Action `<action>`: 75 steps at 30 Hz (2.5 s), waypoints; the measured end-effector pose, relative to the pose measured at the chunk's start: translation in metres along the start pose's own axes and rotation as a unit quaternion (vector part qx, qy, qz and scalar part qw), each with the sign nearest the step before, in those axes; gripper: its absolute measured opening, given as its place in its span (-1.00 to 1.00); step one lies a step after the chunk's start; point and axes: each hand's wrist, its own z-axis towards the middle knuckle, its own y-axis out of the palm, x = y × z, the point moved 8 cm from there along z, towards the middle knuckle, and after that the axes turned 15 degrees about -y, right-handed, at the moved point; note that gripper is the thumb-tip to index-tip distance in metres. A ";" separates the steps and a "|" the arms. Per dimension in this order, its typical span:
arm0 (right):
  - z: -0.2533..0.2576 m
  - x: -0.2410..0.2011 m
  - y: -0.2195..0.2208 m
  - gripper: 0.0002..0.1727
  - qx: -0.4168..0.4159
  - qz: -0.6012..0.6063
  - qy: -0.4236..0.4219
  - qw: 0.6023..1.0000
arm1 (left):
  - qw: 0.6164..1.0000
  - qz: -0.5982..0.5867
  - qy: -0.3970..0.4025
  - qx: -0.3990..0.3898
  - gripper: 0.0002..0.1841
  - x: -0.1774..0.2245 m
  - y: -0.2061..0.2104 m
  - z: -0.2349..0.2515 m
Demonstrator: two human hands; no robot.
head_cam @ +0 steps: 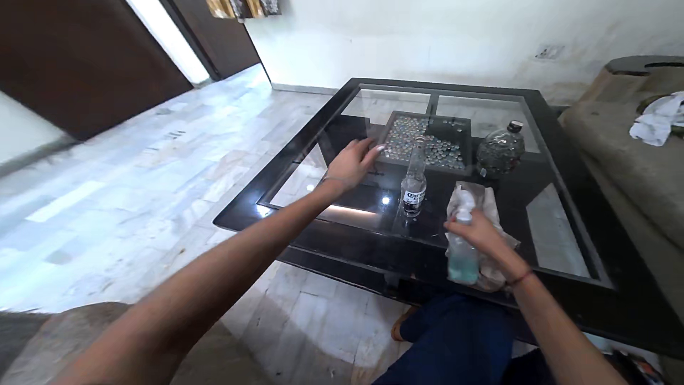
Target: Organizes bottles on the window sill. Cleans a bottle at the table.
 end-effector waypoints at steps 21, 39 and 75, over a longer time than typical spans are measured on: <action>-0.016 0.165 -0.194 -0.04 0.387 -0.037 -0.009 0.921 | 0.973 0.122 -0.121 0.153 -0.37 -0.197 0.104 -0.093; -0.012 0.088 0.010 -0.53 -0.141 -0.284 0.183 0.930 | 0.954 0.101 -0.026 -0.282 -0.45 0.071 0.262 -0.124; 0.049 0.003 0.076 -0.61 0.320 0.280 -0.026 0.905 | 0.967 0.230 0.040 -0.103 -0.70 0.140 0.013 0.017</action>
